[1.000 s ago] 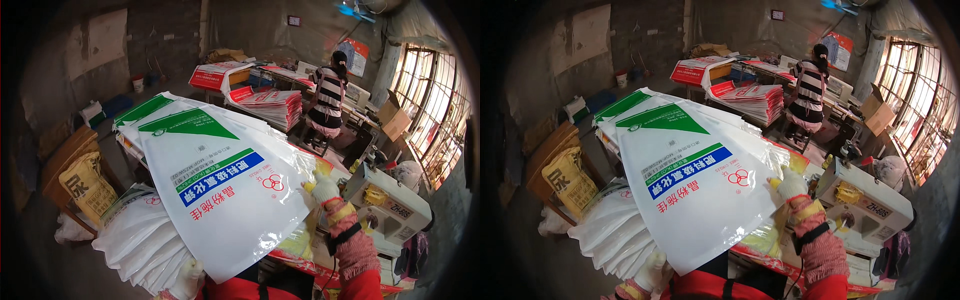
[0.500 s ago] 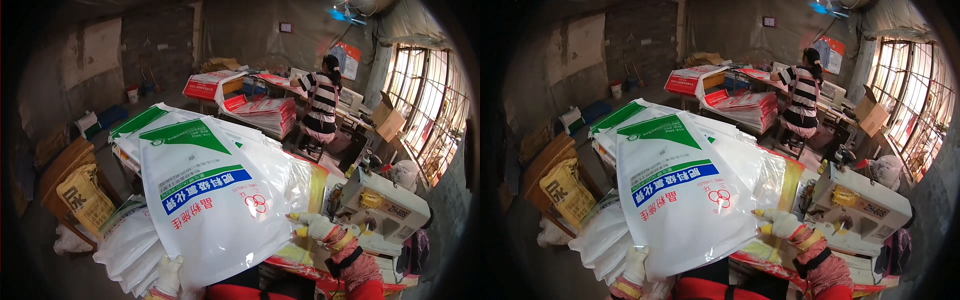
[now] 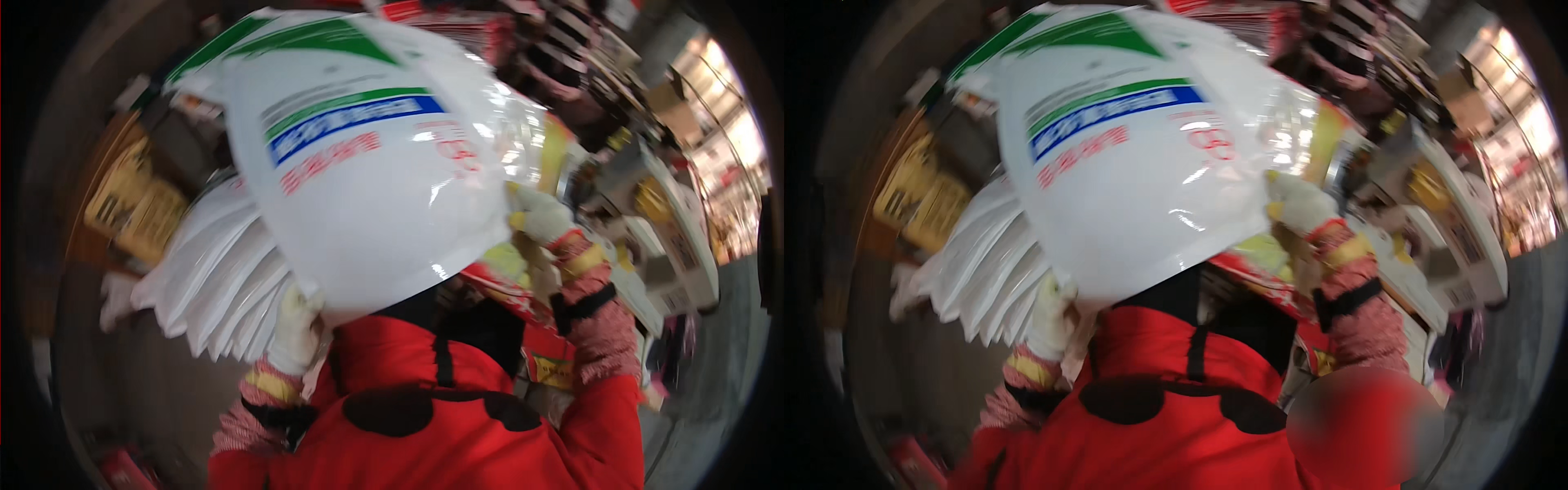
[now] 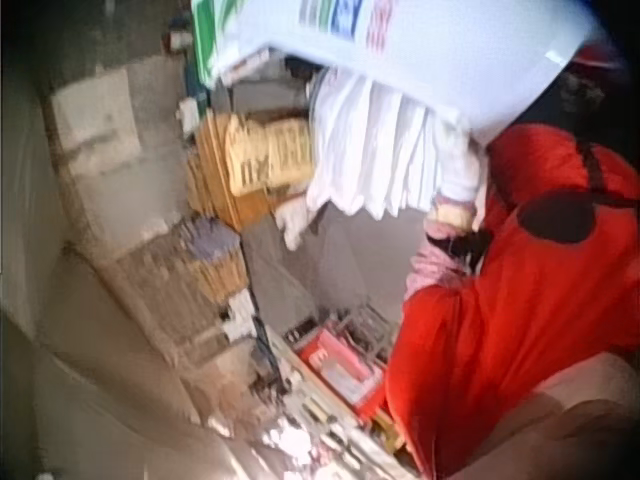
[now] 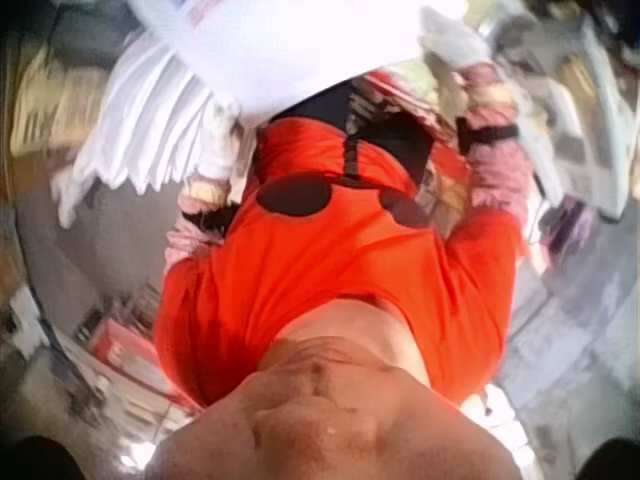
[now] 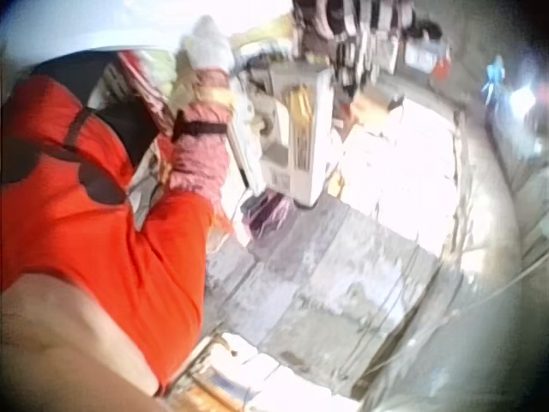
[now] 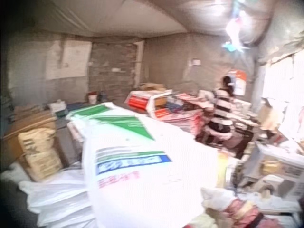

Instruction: Sealing white plastic fertilizer bags using an industrial sewing machine.

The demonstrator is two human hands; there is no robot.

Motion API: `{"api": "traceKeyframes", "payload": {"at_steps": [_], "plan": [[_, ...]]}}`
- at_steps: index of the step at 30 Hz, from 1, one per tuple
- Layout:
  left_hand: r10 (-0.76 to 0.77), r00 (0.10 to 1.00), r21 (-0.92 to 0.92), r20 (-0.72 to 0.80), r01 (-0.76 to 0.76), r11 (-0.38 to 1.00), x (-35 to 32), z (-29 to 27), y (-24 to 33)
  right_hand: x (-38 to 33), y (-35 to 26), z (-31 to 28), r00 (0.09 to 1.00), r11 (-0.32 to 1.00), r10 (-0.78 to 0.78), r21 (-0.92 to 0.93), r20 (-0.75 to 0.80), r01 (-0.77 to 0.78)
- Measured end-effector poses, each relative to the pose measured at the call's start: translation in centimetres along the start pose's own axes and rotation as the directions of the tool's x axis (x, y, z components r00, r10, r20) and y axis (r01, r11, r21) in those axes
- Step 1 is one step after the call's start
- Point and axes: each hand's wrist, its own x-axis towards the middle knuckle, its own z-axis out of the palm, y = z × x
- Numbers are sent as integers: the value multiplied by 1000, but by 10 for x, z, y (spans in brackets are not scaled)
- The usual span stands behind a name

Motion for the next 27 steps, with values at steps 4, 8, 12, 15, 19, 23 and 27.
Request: {"api": "traceKeyframes", "payload": {"at_steps": [4, 8, 12, 15, 19, 23, 27], "plan": [[169, 981, -2, -96, -170, 986, 6, -10, 85, 29, -13, 18, 999, 982, 10, 191, -35, -3], [509, 861, 458, -8, -450, 767, 15, -33, 182, 97, -86, 28, 936, 936, -304, 127, -176, 328], [643, 741, 720, -193, -338, 606, 27, -79, 252, 172, -220, 33, 892, 901, -434, -43, -125, 432], [541, 708, 640, -453, -164, 751, 21, -140, 249, 201, -305, 55, 926, 921, -376, -120, -29, 370], [357, 751, 539, -555, -2, 842, -32, -220, 155, 195, -348, 120, 859, 826, -512, -286, -20, 486], [-116, 746, 186, -656, 309, 933, -88, -231, 14, 155, -326, 204, 805, 761, -590, -289, 65, 581], [-325, 767, 241, -553, 521, 819, -108, -191, -74, 131, -264, 261, 836, 804, -408, -288, 367, 520]]}}
